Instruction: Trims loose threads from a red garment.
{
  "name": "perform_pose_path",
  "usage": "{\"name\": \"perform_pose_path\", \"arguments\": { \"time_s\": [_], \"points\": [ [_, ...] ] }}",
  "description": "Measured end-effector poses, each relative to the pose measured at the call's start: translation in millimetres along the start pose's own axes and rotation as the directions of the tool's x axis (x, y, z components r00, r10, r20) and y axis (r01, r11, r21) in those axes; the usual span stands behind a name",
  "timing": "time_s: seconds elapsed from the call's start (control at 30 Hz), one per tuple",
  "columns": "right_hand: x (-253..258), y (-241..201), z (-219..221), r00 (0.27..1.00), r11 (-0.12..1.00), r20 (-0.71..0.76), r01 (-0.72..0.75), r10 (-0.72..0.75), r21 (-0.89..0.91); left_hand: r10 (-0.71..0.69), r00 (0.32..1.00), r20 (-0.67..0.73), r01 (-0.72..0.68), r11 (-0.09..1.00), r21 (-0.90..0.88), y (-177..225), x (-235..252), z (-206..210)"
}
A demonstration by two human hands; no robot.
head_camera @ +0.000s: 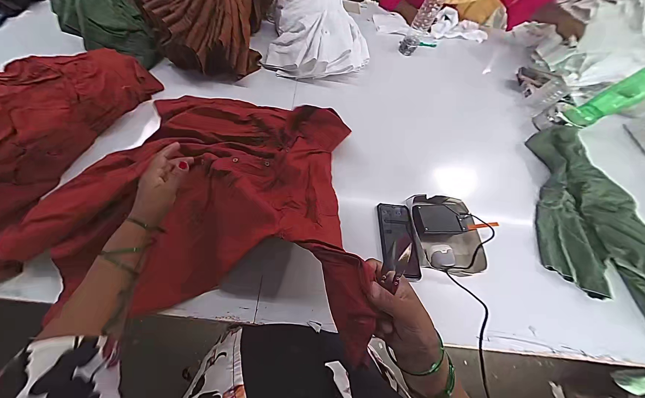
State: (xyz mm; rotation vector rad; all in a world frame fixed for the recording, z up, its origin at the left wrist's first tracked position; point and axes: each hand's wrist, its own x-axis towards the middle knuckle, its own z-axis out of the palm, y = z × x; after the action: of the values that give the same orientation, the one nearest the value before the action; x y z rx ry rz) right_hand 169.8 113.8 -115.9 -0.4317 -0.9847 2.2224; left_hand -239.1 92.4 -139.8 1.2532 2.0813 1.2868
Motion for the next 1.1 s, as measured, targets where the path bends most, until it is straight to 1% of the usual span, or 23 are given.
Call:
{"name": "perform_pose_path", "arguments": {
  "time_s": [0.03, 0.07, 0.1, 0.13, 0.17, 0.2, 0.23, 0.27, 0.3, 0.37, 0.47, 0.6, 0.7, 0.77, 0.8, 0.83, 0.87, 0.93, 0.97, 1.0, 1.03, 1.07, 1.1],
  "points": [
    [1, -5, 2, 0.999, 0.999, 0.030, 0.016, -0.018, 0.043, 0.116, 0.992, -0.040, -0.119, 0.988, -0.095, 16, -12, 11],
    [3, -7, 4, 0.998, 0.997, 0.055, 0.032, -0.036, 0.065, 0.183, 0.983, -0.010, -0.181, 0.962, -0.205, 38, -31, 21],
    [5, -8, 5, 0.995, 0.996, 0.077, 0.054, -0.059, 0.067, 0.224, 0.970, 0.089, -0.186, 0.930, -0.316, 62, -55, 31],
    [8, -6, 6, 0.991, 0.996, 0.098, 0.087, -0.091, 0.036, 0.285, 0.928, 0.239, -0.170, 0.898, -0.407, 84, -79, 42],
    [10, -3, 7, 0.986, 0.990, 0.104, 0.135, -0.131, -0.031, 0.361, 0.864, 0.352, -0.160, 0.858, -0.488, 101, -99, 54],
    [13, 0, 8, 0.979, 0.975, 0.113, 0.184, -0.170, -0.125, 0.427, 0.808, 0.406, -0.162, 0.823, -0.544, 113, -114, 66],
    [15, 3, 11, 0.970, 0.947, 0.127, 0.230, -0.206, -0.223, 0.468, 0.781, 0.414, -0.180, 0.803, -0.568, 122, -123, 77],
    [17, 6, 14, 0.961, 0.899, 0.143, 0.271, -0.235, -0.345, 0.492, 0.775, 0.397, -0.211, 0.793, -0.571, 127, -128, 86],
    [19, 7, 17, 0.949, 0.830, 0.177, 0.315, -0.262, -0.460, 0.501, 0.784, 0.366, -0.242, 0.790, -0.563, 129, -129, 93],
    [22, 7, 19, 0.923, 0.714, 0.247, 0.386, -0.296, -0.585, 0.484, 0.818, 0.310, -0.245, 0.782, -0.574, 129, -129, 99],
    [21, 10, 19, 0.901, 0.625, 0.251, 0.427, -0.353, -0.654, 0.461, 0.837, 0.294, -0.184, 0.744, -0.642, 124, -128, 98],
    [22, 15, 22, 0.892, 0.668, 0.211, 0.442, -0.401, -0.598, 0.421, 0.845, 0.330, -0.070, 0.698, -0.713, 121, -129, 96],
    [22, 15, 24, 0.900, 0.710, 0.182, 0.426, -0.396, -0.560, 0.330, 0.852, 0.407, 0.160, 0.577, -0.801, 120, -130, 95],
    [21, 15, 24, 0.902, 0.719, 0.160, 0.418, -0.401, -0.555, 0.243, 0.832, 0.499, 0.376, 0.416, -0.828, 119, -130, 97],
    [20, 14, 24, 0.902, 0.718, 0.143, 0.413, -0.406, -0.560, 0.204, 0.820, 0.534, 0.446, 0.356, -0.821, 119, -131, 98],
    [20, 15, 24, 0.902, 0.704, 0.126, 0.405, -0.413, -0.584, 0.178, 0.823, 0.539, 0.456, 0.356, -0.815, 119, -132, 99],
    [19, 15, 24, 0.898, 0.668, 0.120, 0.399, -0.423, -0.629, 0.178, 0.845, 0.505, 0.396, 0.425, -0.814, 119, -135, 102],
    [17, 17, 24, 0.894, 0.555, 0.135, 0.376, -0.427, -0.742, 0.260, 0.896, 0.359, 0.116, 0.643, -0.757, 117, -139, 108],
    [17, 18, 24, 0.895, 0.512, 0.150, 0.371, -0.420, -0.775, 0.334, 0.897, 0.291, -0.049, 0.728, -0.684, 116, -139, 110],
    [17, 20, 24, 0.891, 0.480, 0.168, 0.376, -0.421, -0.793, 0.395, 0.884, 0.251, -0.170, 0.771, -0.614, 116, -139, 110],
    [18, 20, 23, 0.883, 0.466, 0.185, 0.394, -0.431, -0.792, 0.427, 0.873, 0.233, -0.231, 0.785, -0.574, 117, -137, 109],
    [18, 20, 20, 0.871, 0.484, 0.188, 0.419, -0.455, -0.768, 0.422, 0.874, 0.240, -0.218, 0.783, -0.583, 117, -136, 106],
    [18, 19, 17, 0.866, 0.530, 0.162, 0.427, -0.473, -0.733, 0.395, 0.879, 0.268, -0.144, 0.755, -0.639, 118, -134, 102]
  ]
}}
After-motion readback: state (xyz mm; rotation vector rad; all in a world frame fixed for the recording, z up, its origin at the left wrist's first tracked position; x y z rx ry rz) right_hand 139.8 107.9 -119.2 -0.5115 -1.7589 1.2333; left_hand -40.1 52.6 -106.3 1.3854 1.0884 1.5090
